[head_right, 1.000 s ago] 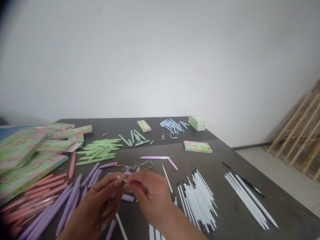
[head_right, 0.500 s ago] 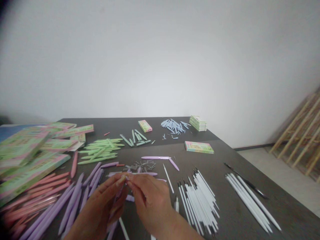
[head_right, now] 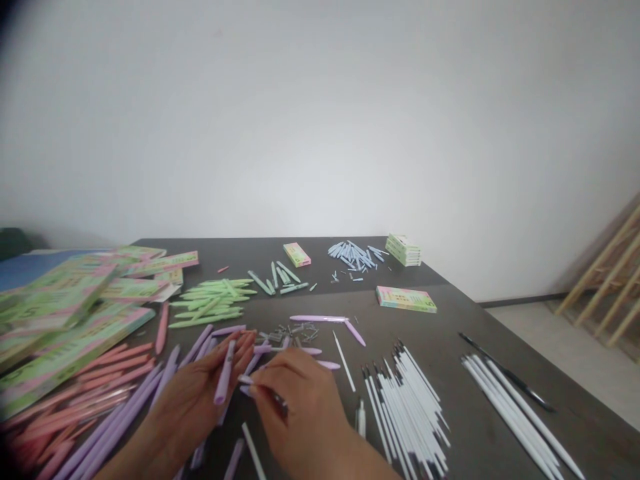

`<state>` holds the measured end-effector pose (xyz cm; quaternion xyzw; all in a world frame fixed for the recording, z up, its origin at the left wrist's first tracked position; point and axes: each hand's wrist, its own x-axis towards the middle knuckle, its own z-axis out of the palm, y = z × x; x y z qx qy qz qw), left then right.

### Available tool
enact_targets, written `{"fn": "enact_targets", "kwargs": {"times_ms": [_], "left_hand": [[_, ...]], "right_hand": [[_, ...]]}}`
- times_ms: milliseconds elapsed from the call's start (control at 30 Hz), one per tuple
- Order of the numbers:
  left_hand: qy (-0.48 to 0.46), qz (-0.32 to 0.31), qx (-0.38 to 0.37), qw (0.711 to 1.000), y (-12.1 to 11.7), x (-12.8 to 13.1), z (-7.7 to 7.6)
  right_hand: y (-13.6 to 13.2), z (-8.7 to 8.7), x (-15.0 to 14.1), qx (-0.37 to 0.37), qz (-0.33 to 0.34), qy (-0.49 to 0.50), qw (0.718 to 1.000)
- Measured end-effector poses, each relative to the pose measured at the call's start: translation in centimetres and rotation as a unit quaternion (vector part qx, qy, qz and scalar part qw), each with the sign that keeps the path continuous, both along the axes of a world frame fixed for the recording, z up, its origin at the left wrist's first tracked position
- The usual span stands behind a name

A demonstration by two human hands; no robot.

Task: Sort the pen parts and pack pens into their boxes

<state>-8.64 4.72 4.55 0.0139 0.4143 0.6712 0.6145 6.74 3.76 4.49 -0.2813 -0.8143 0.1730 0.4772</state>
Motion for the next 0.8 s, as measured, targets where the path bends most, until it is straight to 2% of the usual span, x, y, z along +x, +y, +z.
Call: {"fn": "enact_targets", "kwargs": {"times_ms": [167, 467, 667, 800], "left_hand": [[0.000, -0.003, 0.004, 1.000, -0.1, 0.1, -0.7], [0.013, 0.011, 0.002, 1.000, -0.2, 0.5, -0.4], [0.049, -0.028, 0.070, 0.996, -0.7, 1.1, -1.2], [0.053, -0.079, 0.069, 0.993, -1.1, 1.6, -1.6]], "right_hand": [[-0.7, -0.8, -0.8, 0.037, 0.010, -0.032, 0.999], [-1.3, -1.1, -1.4, 0.073, 0.004, -0.035, 0.997], [-0.9, -1.4, -1.0, 0.042, -0.077, -0.061, 0.994], [0.3, -0.9, -0.2, -0.036, -0.098, -0.053, 0.993]]}}
